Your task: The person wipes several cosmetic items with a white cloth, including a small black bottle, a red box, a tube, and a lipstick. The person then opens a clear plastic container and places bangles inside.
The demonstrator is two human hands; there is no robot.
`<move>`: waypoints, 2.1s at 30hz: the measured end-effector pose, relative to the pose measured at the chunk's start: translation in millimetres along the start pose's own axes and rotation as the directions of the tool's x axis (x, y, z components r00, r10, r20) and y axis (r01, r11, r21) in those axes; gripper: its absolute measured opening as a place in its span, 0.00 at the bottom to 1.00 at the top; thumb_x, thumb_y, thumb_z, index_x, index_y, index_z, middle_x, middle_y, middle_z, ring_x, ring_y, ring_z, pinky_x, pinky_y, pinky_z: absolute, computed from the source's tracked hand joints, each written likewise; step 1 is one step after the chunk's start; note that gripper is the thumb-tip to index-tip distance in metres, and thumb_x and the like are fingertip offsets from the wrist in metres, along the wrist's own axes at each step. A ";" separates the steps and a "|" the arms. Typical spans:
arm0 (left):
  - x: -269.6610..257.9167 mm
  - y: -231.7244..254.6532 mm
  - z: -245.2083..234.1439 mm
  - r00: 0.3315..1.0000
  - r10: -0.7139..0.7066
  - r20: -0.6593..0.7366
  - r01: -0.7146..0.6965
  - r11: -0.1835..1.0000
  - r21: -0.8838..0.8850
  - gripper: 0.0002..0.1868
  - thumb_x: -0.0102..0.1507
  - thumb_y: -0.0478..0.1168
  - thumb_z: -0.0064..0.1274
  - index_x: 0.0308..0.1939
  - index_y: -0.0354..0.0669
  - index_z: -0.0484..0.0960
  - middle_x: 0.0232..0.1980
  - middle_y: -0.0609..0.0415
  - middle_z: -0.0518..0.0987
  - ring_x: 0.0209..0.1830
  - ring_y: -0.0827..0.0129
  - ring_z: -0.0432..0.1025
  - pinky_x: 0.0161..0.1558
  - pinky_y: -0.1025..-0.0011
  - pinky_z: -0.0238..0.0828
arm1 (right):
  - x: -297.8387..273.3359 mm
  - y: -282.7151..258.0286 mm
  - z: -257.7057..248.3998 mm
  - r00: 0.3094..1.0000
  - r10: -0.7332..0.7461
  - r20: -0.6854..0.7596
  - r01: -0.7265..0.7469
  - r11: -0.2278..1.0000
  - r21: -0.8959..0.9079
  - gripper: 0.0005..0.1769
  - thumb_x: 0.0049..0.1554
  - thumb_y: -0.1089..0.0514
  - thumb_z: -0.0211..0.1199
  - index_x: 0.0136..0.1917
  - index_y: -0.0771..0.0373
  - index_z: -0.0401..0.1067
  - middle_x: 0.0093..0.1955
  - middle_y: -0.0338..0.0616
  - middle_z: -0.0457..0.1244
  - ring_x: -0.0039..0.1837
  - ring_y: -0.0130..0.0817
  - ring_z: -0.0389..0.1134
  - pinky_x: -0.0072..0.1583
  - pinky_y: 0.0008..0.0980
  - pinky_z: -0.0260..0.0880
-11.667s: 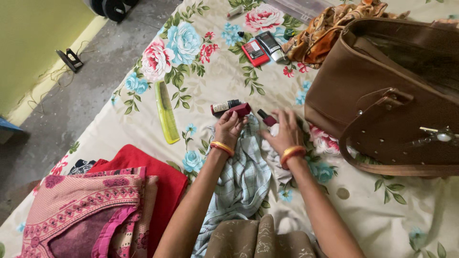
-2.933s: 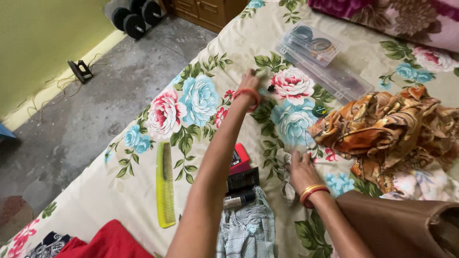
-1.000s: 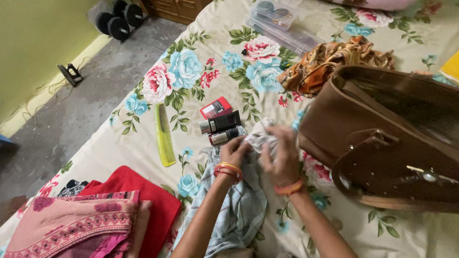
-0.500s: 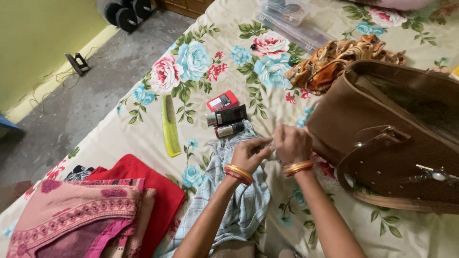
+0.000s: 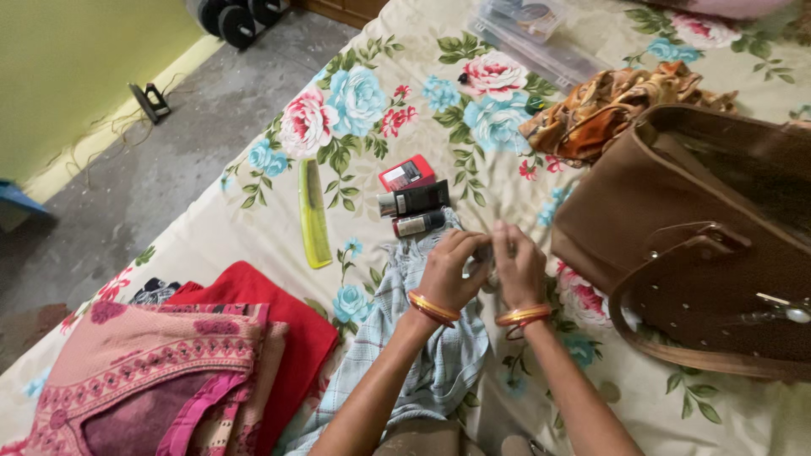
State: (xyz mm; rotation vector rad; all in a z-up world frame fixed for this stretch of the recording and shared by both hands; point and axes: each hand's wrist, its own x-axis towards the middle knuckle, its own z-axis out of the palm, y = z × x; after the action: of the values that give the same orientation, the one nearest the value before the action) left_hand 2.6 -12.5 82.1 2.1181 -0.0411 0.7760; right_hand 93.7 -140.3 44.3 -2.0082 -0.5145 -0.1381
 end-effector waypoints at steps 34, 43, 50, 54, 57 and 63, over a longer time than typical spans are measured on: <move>-21.7 -165.4 -164.5 0.463 -0.868 -0.181 0.736 0.490 -0.467 0.21 0.62 0.43 0.61 0.51 0.29 0.78 0.40 0.39 0.82 0.30 0.62 0.77 0.34 0.62 0.76 | -48.3 -22.2 21.4 0.957 -0.280 0.078 0.279 0.806 -0.522 0.40 0.45 0.38 0.70 0.61 0.66 0.68 0.57 0.58 0.64 0.58 0.50 0.67 0.57 0.43 0.69; 24.3 -69.9 -47.5 0.921 -0.389 0.033 0.389 0.921 -0.003 0.13 0.67 0.44 0.51 0.44 0.37 0.82 0.27 0.46 0.81 0.25 0.59 0.76 0.28 0.61 0.72 | -3.1 -95.0 -10.9 0.847 -0.507 -0.158 0.486 0.860 -0.154 0.14 0.66 0.52 0.58 0.58 0.63 0.74 0.61 0.50 0.64 0.66 0.49 0.65 0.67 0.48 0.64; 25.2 4.9 -43.5 0.772 -0.416 0.480 0.506 0.860 -0.070 0.12 0.68 0.42 0.45 0.37 0.34 0.74 0.24 0.43 0.81 0.21 0.49 0.78 0.26 0.57 0.75 | 90.0 -54.1 -10.5 0.991 -0.108 0.079 0.113 0.992 -0.060 0.26 0.67 0.45 0.52 0.34 0.62 0.72 0.32 0.52 0.62 0.42 0.49 0.65 0.52 0.48 0.62; 29.9 22.9 -45.6 0.918 -0.210 0.337 0.244 0.968 -0.062 0.10 0.68 0.39 0.49 0.38 0.34 0.77 0.24 0.44 0.80 0.22 0.53 0.77 0.27 0.60 0.73 | 114.4 -32.6 -20.7 0.997 -0.075 0.017 0.076 0.995 -0.070 0.26 0.65 0.43 0.53 0.34 0.62 0.71 0.31 0.51 0.63 0.37 0.45 0.65 0.47 0.45 0.62; 43.9 15.9 -47.3 0.916 -0.232 0.327 0.282 0.953 -0.114 0.09 0.68 0.38 0.47 0.37 0.35 0.75 0.24 0.48 0.82 0.21 0.59 0.79 0.27 0.63 0.74 | 107.6 -50.4 -19.6 0.857 -0.509 -0.080 0.479 0.844 -0.243 0.22 0.65 0.49 0.52 0.35 0.62 0.73 0.34 0.51 0.64 0.40 0.47 0.64 0.51 0.47 0.61; 48.0 13.5 -45.9 0.951 -0.134 0.277 0.189 0.965 -0.182 0.08 0.69 0.37 0.44 0.38 0.36 0.74 0.24 0.50 0.81 0.22 0.63 0.79 0.28 0.66 0.75 | 81.6 -71.3 -12.1 0.740 -0.662 0.119 0.672 0.736 -0.082 0.20 0.62 0.51 0.54 0.34 0.65 0.70 0.35 0.53 0.63 0.42 0.52 0.64 0.52 0.47 0.62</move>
State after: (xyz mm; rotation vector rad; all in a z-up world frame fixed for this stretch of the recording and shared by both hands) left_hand 13.7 24.3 138.0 1.9833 -0.0843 0.3722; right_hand 139.3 -98.4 134.1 -1.8562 -1.3059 -0.5427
